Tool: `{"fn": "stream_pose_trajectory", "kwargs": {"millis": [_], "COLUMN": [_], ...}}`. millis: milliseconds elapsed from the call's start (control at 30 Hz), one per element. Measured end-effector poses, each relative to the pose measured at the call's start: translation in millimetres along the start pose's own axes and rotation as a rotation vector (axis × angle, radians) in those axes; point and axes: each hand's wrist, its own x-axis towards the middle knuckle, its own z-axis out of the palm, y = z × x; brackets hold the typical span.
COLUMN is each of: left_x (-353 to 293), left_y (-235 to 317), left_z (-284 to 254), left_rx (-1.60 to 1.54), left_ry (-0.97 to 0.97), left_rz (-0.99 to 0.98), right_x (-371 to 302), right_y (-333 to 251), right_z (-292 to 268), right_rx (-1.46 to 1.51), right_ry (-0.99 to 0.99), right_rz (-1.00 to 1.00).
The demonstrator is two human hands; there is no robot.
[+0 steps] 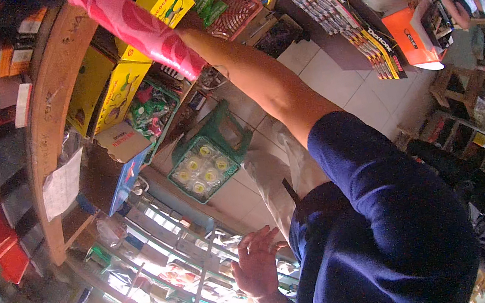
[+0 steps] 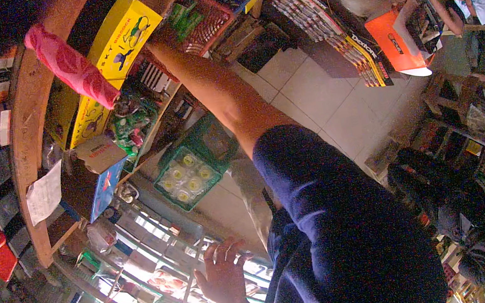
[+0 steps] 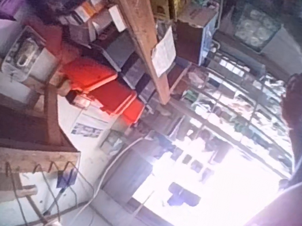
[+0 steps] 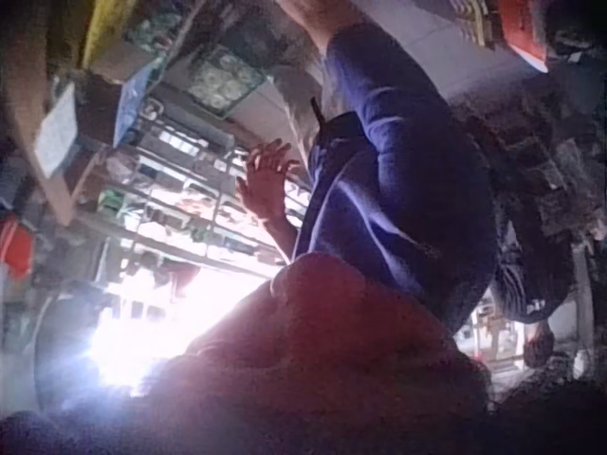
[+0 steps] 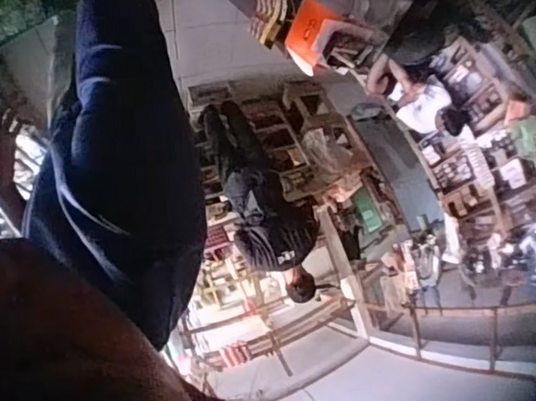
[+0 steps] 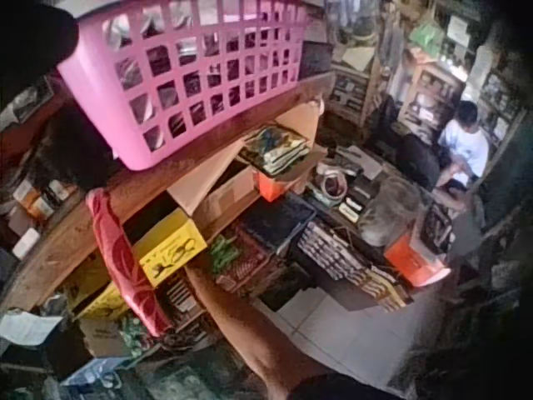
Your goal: The person holds a packaged item in one hand and uses a duster with the other hand to wipe the dust off the plastic packaging multiple times. The person then places the duster back on a shelf and continues to handle the package.
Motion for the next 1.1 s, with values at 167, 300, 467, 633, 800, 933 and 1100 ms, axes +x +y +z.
{"fn": "stream_pose_trajectory", "kwargs": {"millis": [167, 300, 467, 633, 800, 933, 1100], "left_x": [6, 13, 13, 22, 27, 52, 66], "left_y": [4, 5, 5, 16, 11, 13, 23], "left_z": [2, 10, 18, 44, 36, 49, 61], "left_rx": [-0.007, -0.083, -0.158, -0.041, 0.009, 0.140, 0.289], "left_ry": [0.018, 0.110, 0.231, 0.142, 0.154, 0.087, 0.060], "left_rz": [0.022, 0.005, 0.055, 0.016, -0.005, -0.095, -0.120], "right_x": [22, 22, -42, 0, -27, -31, -79], "right_y": [4, -11, -5, 5, -35, -96, -155], "right_z": [-32, -32, -18, -40, -79, -135, -148], "right_rx": [0.060, 0.055, -0.127, 0.065, 0.302, 0.524, 0.591], "right_ry": [0.188, 0.124, -0.057, -0.104, -0.133, -0.098, -0.029], "right_rz": [0.190, 0.145, 0.103, 0.187, 0.569, 0.561, 0.571]}}
